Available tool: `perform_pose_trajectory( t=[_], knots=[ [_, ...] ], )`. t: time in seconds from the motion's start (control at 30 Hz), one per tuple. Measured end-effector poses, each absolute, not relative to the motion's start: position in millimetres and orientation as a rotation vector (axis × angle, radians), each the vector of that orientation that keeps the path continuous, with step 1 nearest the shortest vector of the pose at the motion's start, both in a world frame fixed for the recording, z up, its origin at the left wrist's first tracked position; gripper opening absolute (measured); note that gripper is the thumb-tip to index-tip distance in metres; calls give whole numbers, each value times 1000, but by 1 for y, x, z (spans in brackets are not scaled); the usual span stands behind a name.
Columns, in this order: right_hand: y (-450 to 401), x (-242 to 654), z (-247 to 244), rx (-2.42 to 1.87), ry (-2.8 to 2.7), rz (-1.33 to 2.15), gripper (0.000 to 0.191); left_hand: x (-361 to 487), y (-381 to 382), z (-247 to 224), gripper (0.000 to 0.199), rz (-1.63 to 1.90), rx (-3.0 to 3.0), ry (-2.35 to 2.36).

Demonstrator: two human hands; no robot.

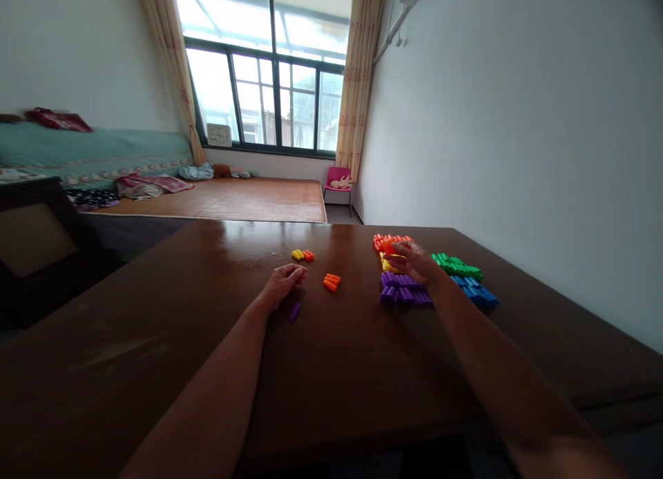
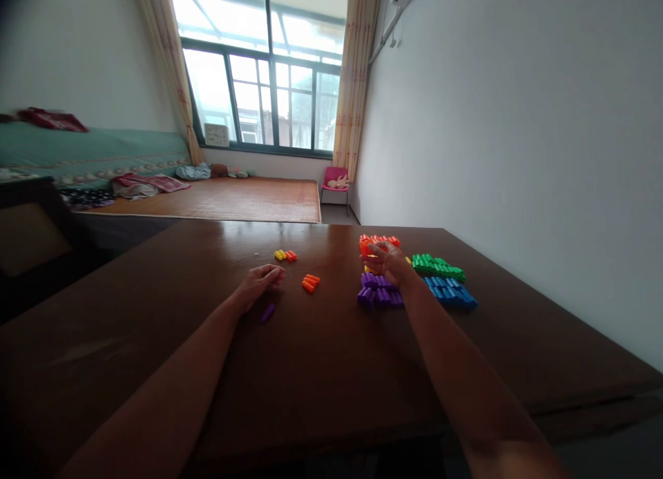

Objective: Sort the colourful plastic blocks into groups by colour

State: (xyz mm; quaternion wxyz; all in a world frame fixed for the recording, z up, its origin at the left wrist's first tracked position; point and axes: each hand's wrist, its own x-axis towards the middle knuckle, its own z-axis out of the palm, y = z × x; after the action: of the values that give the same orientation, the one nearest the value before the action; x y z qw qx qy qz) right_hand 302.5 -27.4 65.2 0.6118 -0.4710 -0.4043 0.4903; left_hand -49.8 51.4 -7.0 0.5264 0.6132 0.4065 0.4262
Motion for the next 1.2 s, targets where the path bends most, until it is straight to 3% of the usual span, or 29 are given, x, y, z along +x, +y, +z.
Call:
perform_pose_trajectory(
  t=[0.17, 0.3, 0.43, 0.73, 0.9, 1.03, 1.1, 1.2],
  knots=[
    [8, 366, 65, -1334, -789, 805, 27, -47, 49, -6, 47, 1016, 1526, 988],
    [44, 398, 56, -1660, -927, 500, 30, -42, 51, -8, 43, 1057, 1625, 1054],
    [73, 408, 44, -1837, -1006, 286, 33, -41, 54, -9, 41, 1046, 1727, 1091],
    [110, 411, 28, -2185, -1263, 10, 21, -43, 55, -8, 38, 1066, 1572, 1099],
    [101, 358, 48, -2081, -1579, -237, 25, -41, 57, -9, 38, 1039, 1548, 1108],
    [74, 265, 51, -1639, -2200, 127, 22, -41, 54, -6, 38, 1046, 1552, 1104],
    [58, 222, 45, -1609, -2382, 294, 30, -41, 52, -4, 39, 1052, 1565, 1096],
    [39, 182, 33, -1634, -2560, 217, 48, -42, 50, -3, 40, 1052, 1591, 1079]
  ],
)
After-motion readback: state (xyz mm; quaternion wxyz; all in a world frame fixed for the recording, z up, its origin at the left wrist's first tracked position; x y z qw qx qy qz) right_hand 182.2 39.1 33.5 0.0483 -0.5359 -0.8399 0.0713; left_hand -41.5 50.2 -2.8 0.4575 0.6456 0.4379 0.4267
